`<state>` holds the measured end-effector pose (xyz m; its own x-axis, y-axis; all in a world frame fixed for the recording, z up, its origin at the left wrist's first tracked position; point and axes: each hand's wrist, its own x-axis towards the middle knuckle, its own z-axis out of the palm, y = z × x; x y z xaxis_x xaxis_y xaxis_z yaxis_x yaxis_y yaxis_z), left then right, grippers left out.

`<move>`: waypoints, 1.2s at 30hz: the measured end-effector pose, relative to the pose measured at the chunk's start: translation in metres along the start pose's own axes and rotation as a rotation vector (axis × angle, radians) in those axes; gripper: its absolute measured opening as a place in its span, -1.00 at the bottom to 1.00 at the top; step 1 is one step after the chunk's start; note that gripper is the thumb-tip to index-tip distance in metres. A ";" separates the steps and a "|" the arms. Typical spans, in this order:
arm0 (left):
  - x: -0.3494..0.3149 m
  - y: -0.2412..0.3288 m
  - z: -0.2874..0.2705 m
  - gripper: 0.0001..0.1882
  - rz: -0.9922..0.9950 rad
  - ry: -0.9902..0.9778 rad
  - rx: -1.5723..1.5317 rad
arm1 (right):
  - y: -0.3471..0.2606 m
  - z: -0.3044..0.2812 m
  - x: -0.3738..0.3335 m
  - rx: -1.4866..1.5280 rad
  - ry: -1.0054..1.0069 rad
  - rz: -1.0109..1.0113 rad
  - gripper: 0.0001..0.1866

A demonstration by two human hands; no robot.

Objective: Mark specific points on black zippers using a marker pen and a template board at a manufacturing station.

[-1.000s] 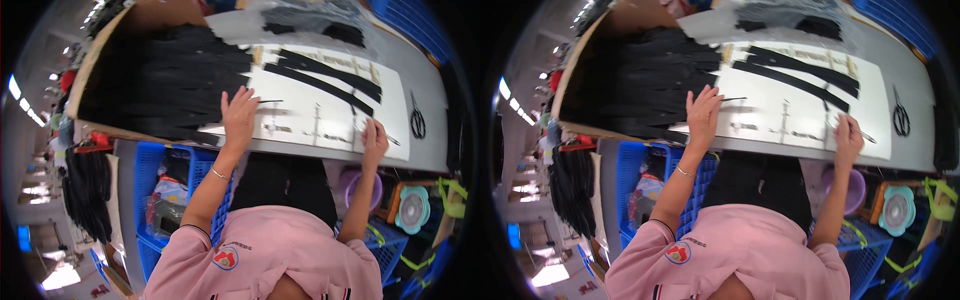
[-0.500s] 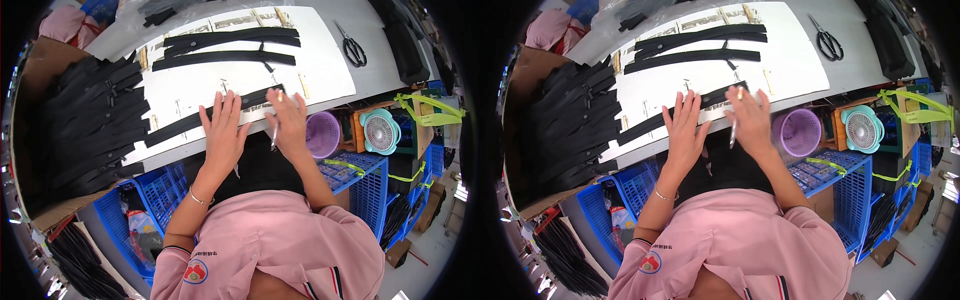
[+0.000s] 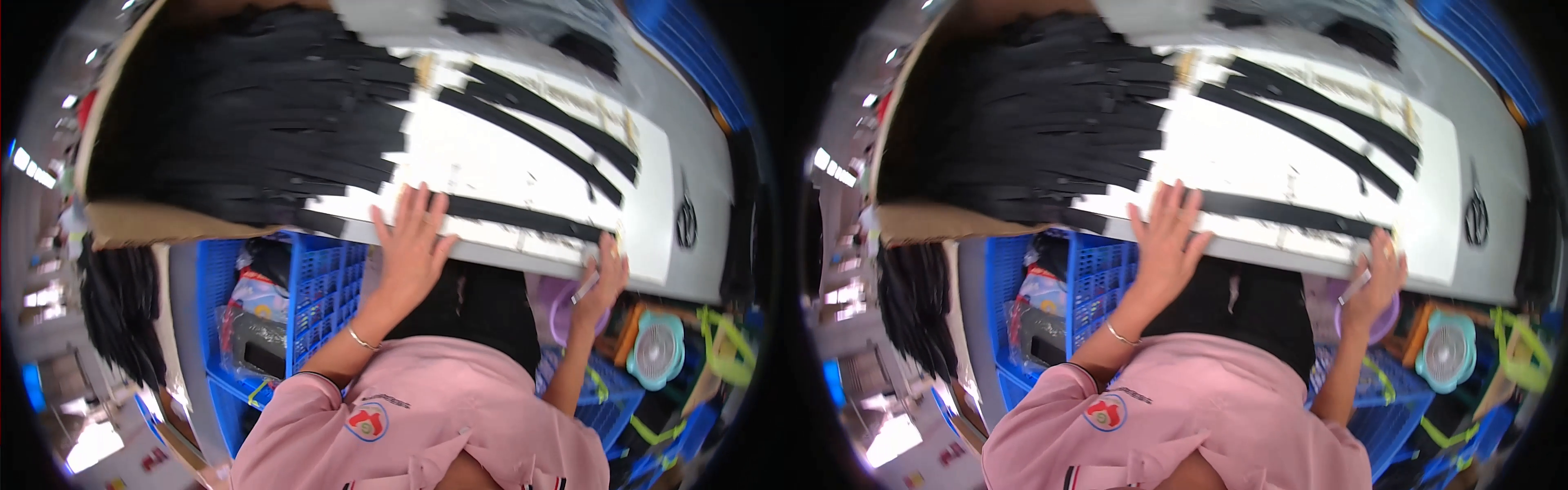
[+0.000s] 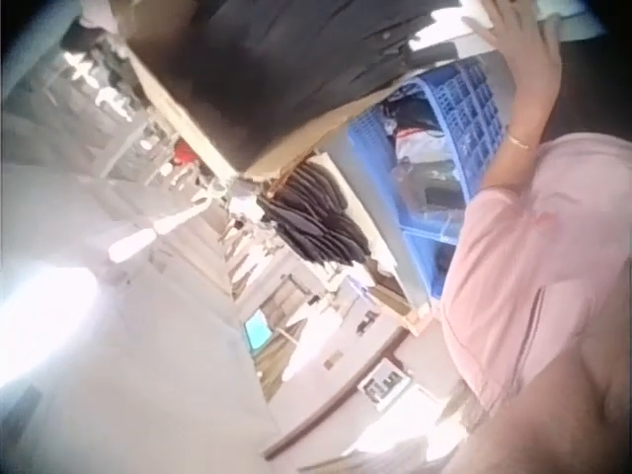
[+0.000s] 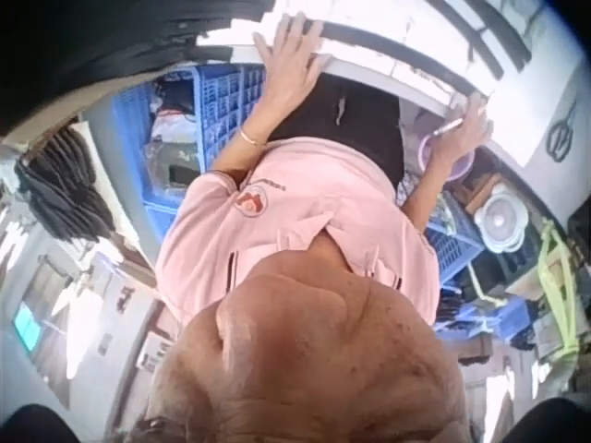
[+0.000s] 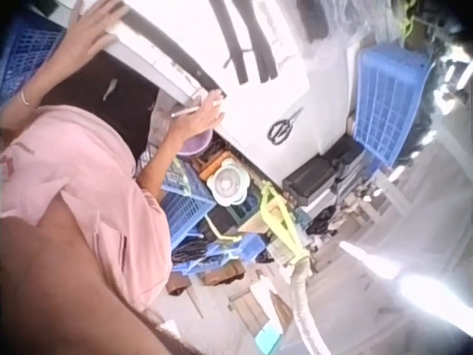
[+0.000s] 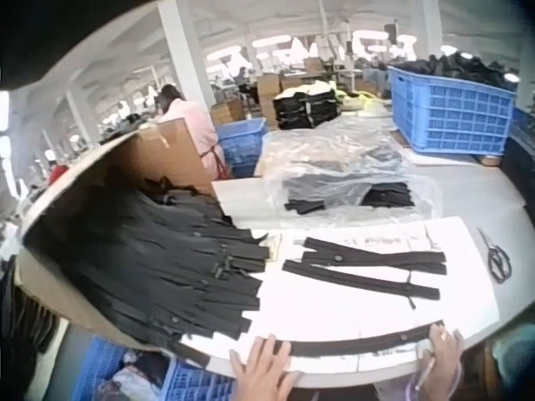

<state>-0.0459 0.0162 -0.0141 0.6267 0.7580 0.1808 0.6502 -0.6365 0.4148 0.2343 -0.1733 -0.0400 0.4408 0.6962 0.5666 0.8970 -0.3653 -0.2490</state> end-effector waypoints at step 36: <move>0.014 -0.008 0.000 -0.21 0.031 0.078 -0.021 | -0.183 0.071 0.093 0.906 -0.361 0.297 -0.83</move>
<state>-0.0419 0.0321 -0.0152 0.6102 0.7474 0.2627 0.6215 -0.6572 0.4264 0.1135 0.0023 0.0021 0.4986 0.8535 0.1516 0.3715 -0.0524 -0.9269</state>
